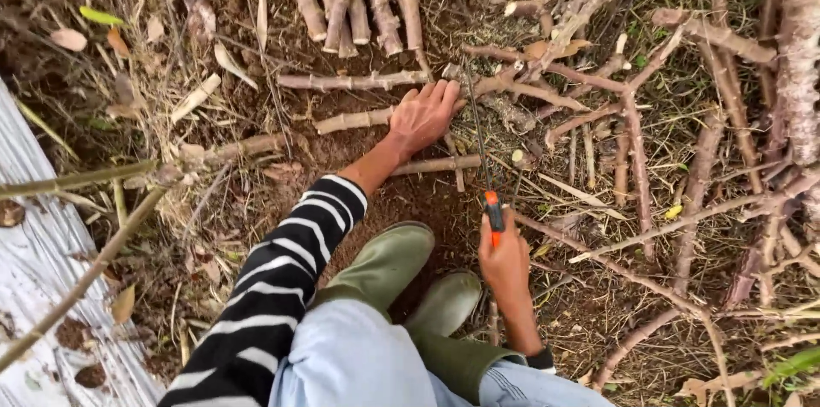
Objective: Using a hand saw to cut thin branches into smaller segments on the ground.
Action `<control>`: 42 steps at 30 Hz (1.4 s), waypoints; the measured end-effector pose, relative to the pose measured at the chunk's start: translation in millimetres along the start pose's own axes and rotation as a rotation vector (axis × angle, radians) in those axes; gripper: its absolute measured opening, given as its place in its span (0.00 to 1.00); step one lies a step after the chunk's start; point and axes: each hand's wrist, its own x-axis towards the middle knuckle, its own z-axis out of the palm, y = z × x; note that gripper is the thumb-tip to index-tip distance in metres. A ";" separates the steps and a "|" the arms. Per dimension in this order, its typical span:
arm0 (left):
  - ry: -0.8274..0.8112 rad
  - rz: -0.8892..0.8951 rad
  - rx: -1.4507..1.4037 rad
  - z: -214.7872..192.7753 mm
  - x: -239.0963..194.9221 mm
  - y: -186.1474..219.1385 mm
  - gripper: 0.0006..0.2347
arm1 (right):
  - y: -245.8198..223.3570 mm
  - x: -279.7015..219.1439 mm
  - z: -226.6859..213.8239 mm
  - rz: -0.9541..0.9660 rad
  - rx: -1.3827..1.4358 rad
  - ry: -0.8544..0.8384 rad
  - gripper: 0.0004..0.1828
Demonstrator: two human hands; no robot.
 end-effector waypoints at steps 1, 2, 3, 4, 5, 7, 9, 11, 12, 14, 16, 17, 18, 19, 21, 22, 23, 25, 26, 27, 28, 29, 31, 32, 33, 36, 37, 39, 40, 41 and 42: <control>-0.005 -0.012 0.003 -1.4 -5.0 2.3 0.15 | 3.0 17.2 3.7 -0.005 -0.006 -0.011 0.23; -0.029 -0.010 -0.024 -1.9 -3.1 2.1 0.15 | 3.7 36.5 9.0 -0.046 -0.004 0.012 0.22; -0.054 -0.008 -0.051 -2.8 -0.5 3.4 0.16 | 5.2 55.5 12.8 -0.086 -0.002 0.036 0.22; -0.051 0.001 -0.052 -4.6 1.2 2.9 0.16 | -2.2 77.3 16.3 -0.083 0.003 0.044 0.22; -0.039 0.018 -0.037 -5.8 3.0 1.7 0.15 | -9.7 99.8 19.9 -0.145 0.008 0.074 0.23; -0.039 0.025 -0.027 -12.9 -4.8 6.1 0.15 | -14.7 91.9 14.8 -0.201 0.009 0.090 0.25; -0.270 -0.038 -0.142 -17.0 3.5 3.0 0.18 | -20.2 51.4 -4.8 -0.049 0.131 -0.021 0.26; -0.189 -0.021 -0.117 -6.6 8.4 -1.8 0.17 | -5.3 21.9 -0.4 -0.004 0.098 -0.007 0.24; -0.139 -0.023 -0.093 -5.5 -3.3 2.8 0.16 | 7.3 -3.3 1.8 0.050 0.062 -0.026 0.22; -0.083 -0.006 -0.040 -0.5 -6.1 4.2 0.15 | 0.0 28.8 3.1 -0.003 0.010 -0.025 0.22; -0.013 0.036 0.022 0.1 -1.5 3.7 0.14 | -16.6 65.5 4.3 -0.059 -0.021 0.000 0.23; -0.010 0.039 0.025 -1.1 0.2 2.6 0.15 | -29.7 85.3 4.8 -0.121 0.049 0.021 0.23; -0.016 0.027 0.027 -3.7 -4.0 3.4 0.15 | -41.6 102.1 5.6 -0.184 0.112 0.028 0.24; -0.023 0.024 0.030 -5.7 -9.6 7.4 0.15 | -28.5 84.9 5.7 -0.184 0.114 0.020 0.24; -0.132 -0.020 -0.071 -2.0 -2.0 3.5 0.16 | -11.1 66.5 5.3 0.076 0.015 -0.096 0.30; -0.132 -0.025 -0.074 -0.8 0.1 2.3 0.16 | -11.4 45.7 -0.8 0.076 0.009 -0.098 0.30; -0.040 0.003 -0.022 0.9 1.1 1.1 0.15 | -11.2 24.7 -6.2 0.073 0.000 -0.071 0.26; 0.039 0.010 0.038 0.4 -5.7 2.1 0.14 | -4.5 14.1 -5.3 0.061 -0.018 -0.066 0.22; 0.061 0.020 0.051 0.9 -4.1 1.6 0.14 | -0.7 27.9 2.4 -0.008 -0.017 -0.027 0.21; 0.083 0.030 0.064 0.8 -2.1 3.0 0.14 | 4.0 40.8 8.7 -0.077 -0.017 0.012 0.21; 0.086 0.037 0.066 1.3 -1.9 2.5 0.14 | -7.7 62.9 11.1 -0.077 -0.011 0.017 0.21; 0.083 0.035 0.050 2.0 -2.0 2.0 0.14 | -19.4 85.0 13.4 -0.144 0.041 0.044 0.19; 0.075 0.018 0.035 0.1 -5.9 6.1 0.15 | -26.1 92.7 11.0 -0.214 0.084 0.059 0.18; -0.026 0.002 -0.021 -1.6 -3.6 5.2 0.16 | -25.5 81.5 7.8 -0.171 0.103 0.043 0.20; -0.126 -0.015 -0.076 -2.9 -0.6 2.5 0.17 | -26.4 71.6 5.1 -0.128 0.122 0.027 0.23; -0.152 -0.021 -0.081 -4.8 -3.1 1.8 0.17 | -1.5 7.0 0.4 -0.012 0.020 -0.005 0.22; -0.162 -0.034 -0.088 0.0 -4.9 3.7 0.17 | 0.5 15.1 1.9 -0.007 0.010 -0.018 0.22; 0.029 0.020 0.038 6.5 -1.9 2.3 0.15 | 2.4 33.4 7.5 -0.048 0.034 -0.012 0.19; 0.032 0.031 0.043 6.2 -0.9 0.9 0.15 | -9.6 56.9 11.4 -0.049 0.044 -0.005 0.19; 0.036 0.032 0.043 5.7 0.2 -0.1 0.15 | -21.5 80.2 14.4 -0.118 0.062 0.040 0.20; 0.034 0.025 0.038 5.1 -3.3 3.2 0.15 | -30.5 100.0 16.3 -0.182 0.073 0.078 0.20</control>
